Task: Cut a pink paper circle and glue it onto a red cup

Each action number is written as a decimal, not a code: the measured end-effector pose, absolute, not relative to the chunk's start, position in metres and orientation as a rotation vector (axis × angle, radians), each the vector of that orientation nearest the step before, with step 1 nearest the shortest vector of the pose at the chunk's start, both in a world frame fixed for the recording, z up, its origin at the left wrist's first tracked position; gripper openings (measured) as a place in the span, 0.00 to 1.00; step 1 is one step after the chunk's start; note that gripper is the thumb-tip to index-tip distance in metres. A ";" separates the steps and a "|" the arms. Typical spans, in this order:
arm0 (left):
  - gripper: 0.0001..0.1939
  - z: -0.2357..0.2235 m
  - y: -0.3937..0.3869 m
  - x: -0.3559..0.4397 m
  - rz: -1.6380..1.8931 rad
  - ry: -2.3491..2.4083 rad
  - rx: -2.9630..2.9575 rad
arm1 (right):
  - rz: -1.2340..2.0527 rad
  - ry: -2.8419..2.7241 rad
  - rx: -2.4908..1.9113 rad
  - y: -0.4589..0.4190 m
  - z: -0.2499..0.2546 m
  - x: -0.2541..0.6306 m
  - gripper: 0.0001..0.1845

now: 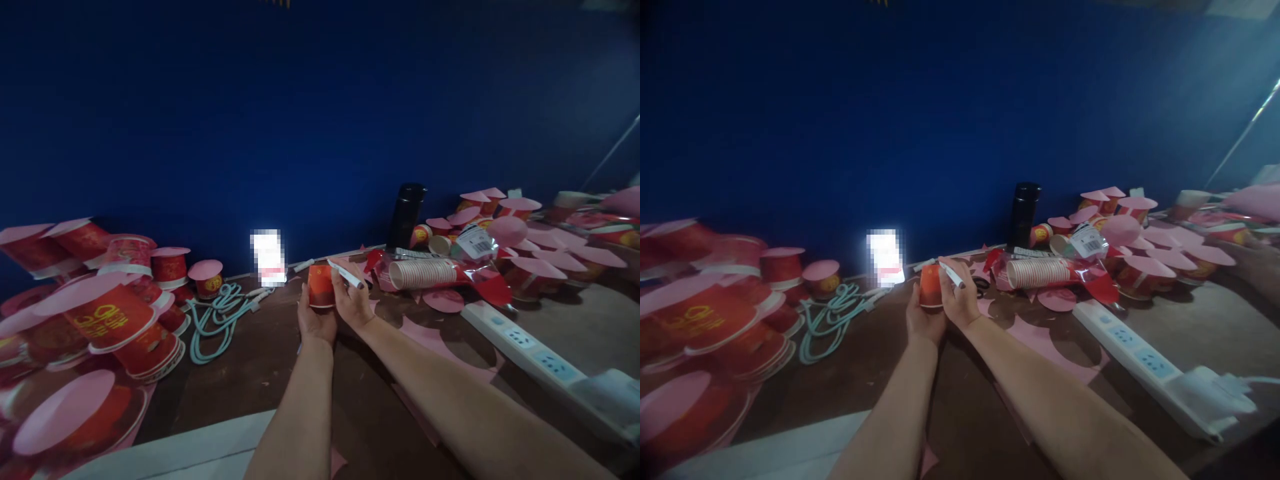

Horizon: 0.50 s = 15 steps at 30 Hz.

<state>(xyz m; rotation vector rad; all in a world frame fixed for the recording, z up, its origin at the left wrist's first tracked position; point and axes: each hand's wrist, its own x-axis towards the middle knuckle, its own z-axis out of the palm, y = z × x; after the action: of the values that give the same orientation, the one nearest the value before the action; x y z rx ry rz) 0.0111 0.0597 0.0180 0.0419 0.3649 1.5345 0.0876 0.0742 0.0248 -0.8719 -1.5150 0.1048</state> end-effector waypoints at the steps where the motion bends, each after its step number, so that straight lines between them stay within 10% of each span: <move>1: 0.14 0.018 0.060 0.011 1.537 0.371 0.028 | 0.102 -1.520 -0.885 0.074 0.026 0.089 0.15; 15: 0.15 0.011 0.061 0.012 1.568 0.458 0.093 | 0.061 -1.646 -0.903 0.062 0.035 0.082 0.13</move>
<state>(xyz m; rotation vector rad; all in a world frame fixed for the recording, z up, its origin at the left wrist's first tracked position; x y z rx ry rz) 0.0124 0.0608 0.0115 0.0930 0.4578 1.5681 0.0819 0.0620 0.0351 -0.9029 -1.6458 0.0608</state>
